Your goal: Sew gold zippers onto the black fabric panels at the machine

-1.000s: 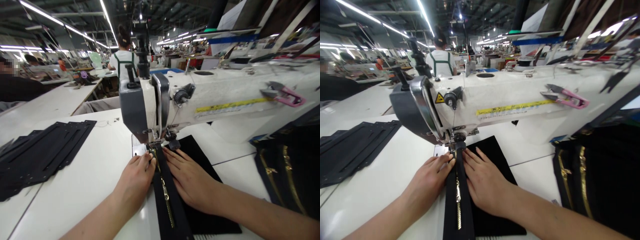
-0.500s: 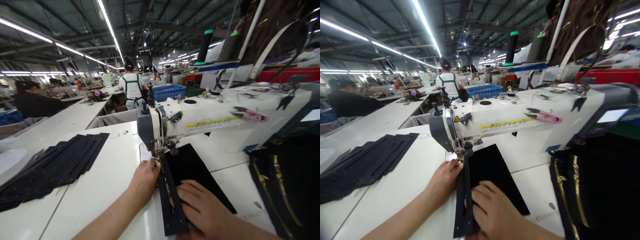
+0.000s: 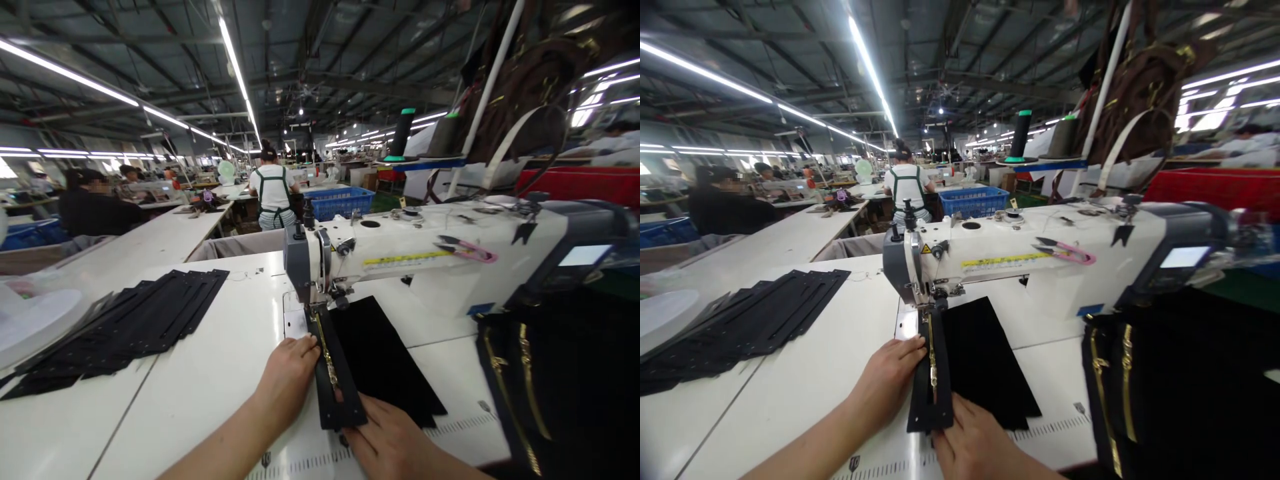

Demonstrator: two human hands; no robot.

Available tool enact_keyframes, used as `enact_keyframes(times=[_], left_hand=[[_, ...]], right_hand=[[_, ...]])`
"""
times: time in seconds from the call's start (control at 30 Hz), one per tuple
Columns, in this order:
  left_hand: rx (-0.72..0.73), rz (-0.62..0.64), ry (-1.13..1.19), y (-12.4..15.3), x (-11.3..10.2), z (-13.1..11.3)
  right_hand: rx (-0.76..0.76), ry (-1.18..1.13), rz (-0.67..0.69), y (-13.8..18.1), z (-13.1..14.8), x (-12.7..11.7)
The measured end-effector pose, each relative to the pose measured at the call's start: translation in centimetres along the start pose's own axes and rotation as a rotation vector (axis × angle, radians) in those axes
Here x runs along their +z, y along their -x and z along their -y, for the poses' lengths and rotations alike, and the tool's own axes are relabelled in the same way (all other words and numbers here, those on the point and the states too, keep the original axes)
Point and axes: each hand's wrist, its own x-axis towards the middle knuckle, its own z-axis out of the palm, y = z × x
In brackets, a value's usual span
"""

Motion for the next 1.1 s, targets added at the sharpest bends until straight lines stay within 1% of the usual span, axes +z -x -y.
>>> enact_keyframes(times=[0.07,0.13,0.27,0.5,0.63,0.77,0.87,0.97,1.1], left_hand=[[0.005,-0.010,0.008,-0.2,-0.1,0.0],[0.009,-0.005,0.007,-0.5,-0.2,0.2],[0.023,0.024,0.011,-0.9,0.0,0.8],[0.074,-0.003,-0.011,-1.5,1.1,2.3],[0.049,0.012,0.031,-2.2,1.3,3.0],[0.037,0.009,0.050,-2.9,1.8,3.8],[0.035,-0.003,0.029,-3.1,2.2,4.2],[0.048,-0.031,0.018,-2.8,2.1,4.2],[0.079,-0.050,0.025,-1.9,1.4,3.5]], right_hand=[[0.030,-0.017,-0.047,0.2,-0.1,0.5],[0.047,-0.038,-0.056,0.4,-0.3,0.9],[0.082,-0.087,0.012,0.3,-0.8,1.1],[0.097,-0.123,0.108,-0.5,-2.3,0.9],[0.097,-0.125,0.199,-0.9,-3.3,1.2],[0.086,-0.111,0.215,-1.1,-4.1,2.0],[0.066,-0.096,0.188,-0.9,-4.5,2.6],[0.059,-0.077,0.111,-0.6,-4.8,2.9],[0.135,-0.112,0.060,-0.5,-4.7,2.5]])
